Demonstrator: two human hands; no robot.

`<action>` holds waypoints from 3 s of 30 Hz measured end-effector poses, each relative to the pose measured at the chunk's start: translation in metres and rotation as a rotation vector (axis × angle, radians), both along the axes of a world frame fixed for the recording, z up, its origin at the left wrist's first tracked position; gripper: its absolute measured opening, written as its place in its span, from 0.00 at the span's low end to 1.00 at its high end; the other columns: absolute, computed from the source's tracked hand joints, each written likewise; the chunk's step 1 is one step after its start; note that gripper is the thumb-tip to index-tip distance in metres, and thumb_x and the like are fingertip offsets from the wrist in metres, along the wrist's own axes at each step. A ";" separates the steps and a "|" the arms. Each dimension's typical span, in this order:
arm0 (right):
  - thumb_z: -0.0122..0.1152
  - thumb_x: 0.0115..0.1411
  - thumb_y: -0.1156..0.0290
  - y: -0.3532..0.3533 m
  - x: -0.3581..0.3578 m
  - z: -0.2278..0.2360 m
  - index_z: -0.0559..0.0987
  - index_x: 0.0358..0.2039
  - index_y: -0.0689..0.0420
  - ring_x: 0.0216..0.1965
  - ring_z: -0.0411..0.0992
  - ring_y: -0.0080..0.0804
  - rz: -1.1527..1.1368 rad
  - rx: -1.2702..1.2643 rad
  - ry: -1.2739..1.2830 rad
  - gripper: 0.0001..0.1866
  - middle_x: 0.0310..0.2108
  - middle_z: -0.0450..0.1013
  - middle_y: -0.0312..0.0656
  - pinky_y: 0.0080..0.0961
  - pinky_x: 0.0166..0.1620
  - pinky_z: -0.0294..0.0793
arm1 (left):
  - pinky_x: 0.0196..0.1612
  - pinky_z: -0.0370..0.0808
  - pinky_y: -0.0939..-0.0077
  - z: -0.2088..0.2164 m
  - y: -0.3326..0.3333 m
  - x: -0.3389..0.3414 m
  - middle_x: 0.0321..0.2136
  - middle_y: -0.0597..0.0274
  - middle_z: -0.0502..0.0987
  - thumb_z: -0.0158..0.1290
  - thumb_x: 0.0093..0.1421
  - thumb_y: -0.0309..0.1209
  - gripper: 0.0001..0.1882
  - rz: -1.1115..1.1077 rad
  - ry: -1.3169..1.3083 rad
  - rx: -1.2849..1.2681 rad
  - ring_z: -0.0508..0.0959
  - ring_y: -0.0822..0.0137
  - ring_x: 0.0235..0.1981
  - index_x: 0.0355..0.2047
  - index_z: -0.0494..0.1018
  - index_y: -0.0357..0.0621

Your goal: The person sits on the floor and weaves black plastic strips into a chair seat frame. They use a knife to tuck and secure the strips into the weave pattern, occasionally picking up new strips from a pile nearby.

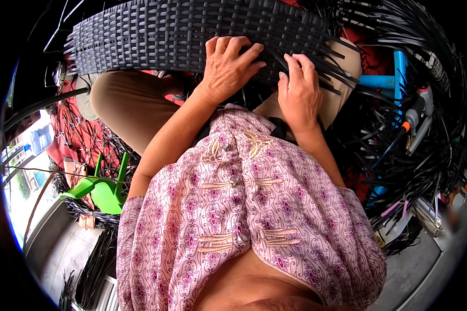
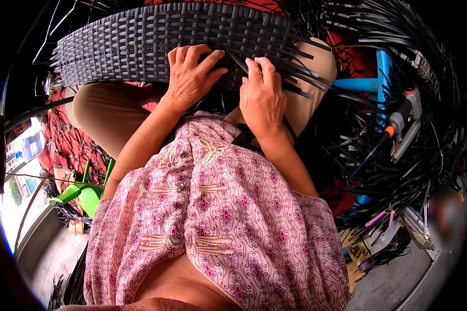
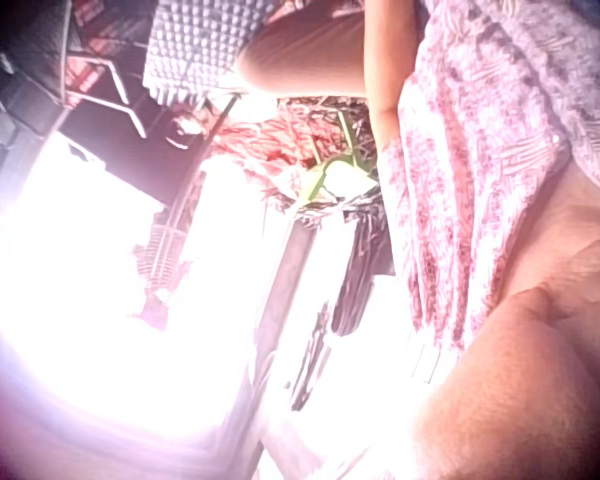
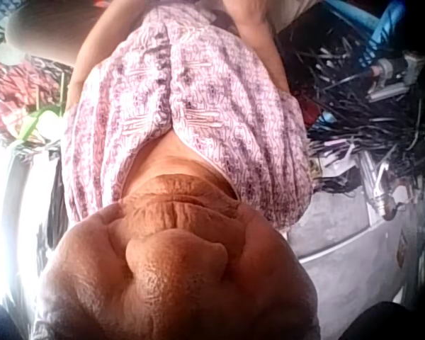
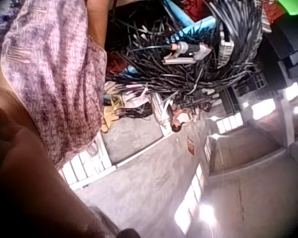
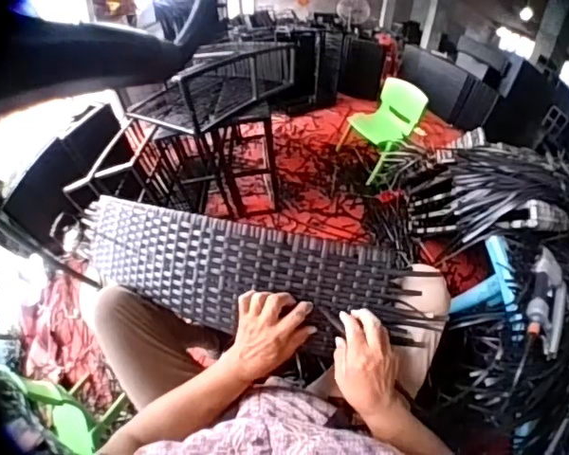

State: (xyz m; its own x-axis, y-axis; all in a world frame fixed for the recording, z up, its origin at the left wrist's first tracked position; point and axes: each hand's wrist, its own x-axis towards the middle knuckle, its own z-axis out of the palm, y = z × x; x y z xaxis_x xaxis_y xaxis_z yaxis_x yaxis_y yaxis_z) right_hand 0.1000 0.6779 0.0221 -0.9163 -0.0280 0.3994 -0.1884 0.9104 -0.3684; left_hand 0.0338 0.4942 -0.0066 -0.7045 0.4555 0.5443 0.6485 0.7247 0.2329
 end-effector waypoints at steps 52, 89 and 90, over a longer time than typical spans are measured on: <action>0.58 0.65 0.68 0.001 -0.013 0.010 0.75 0.50 0.51 0.43 0.77 0.47 -0.065 0.157 -0.130 0.13 0.49 0.70 0.41 0.40 0.41 0.79 | 0.62 0.58 0.56 -0.007 -0.067 0.004 0.49 0.62 0.73 0.66 0.51 0.37 0.23 0.319 0.057 0.117 0.70 0.59 0.57 0.48 0.76 0.50; 0.61 0.55 0.73 0.020 0.009 0.011 0.71 0.48 0.52 0.39 0.76 0.51 -0.208 -0.034 -0.190 0.19 0.47 0.64 0.46 0.46 0.36 0.78 | 0.54 0.62 0.60 0.013 0.038 -0.007 0.41 0.67 0.72 0.61 0.55 0.31 0.17 -0.197 -0.004 0.055 0.70 0.61 0.45 0.47 0.78 0.58; 0.60 0.55 0.73 0.023 0.006 0.012 0.71 0.48 0.51 0.38 0.76 0.51 -0.239 -0.024 -0.159 0.19 0.46 0.64 0.46 0.46 0.36 0.78 | 0.52 0.63 0.60 0.020 0.040 -0.009 0.40 0.66 0.72 0.61 0.55 0.32 0.17 -0.208 -0.006 0.054 0.70 0.60 0.44 0.47 0.78 0.57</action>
State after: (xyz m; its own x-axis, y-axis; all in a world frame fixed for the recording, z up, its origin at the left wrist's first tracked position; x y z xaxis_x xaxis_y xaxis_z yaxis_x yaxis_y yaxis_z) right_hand 0.1061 0.7006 0.0344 -0.9471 0.2041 0.2478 0.0924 0.9125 -0.3985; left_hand 0.0244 0.5346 0.0131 -0.6015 0.5614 0.5683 0.7813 0.5618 0.2719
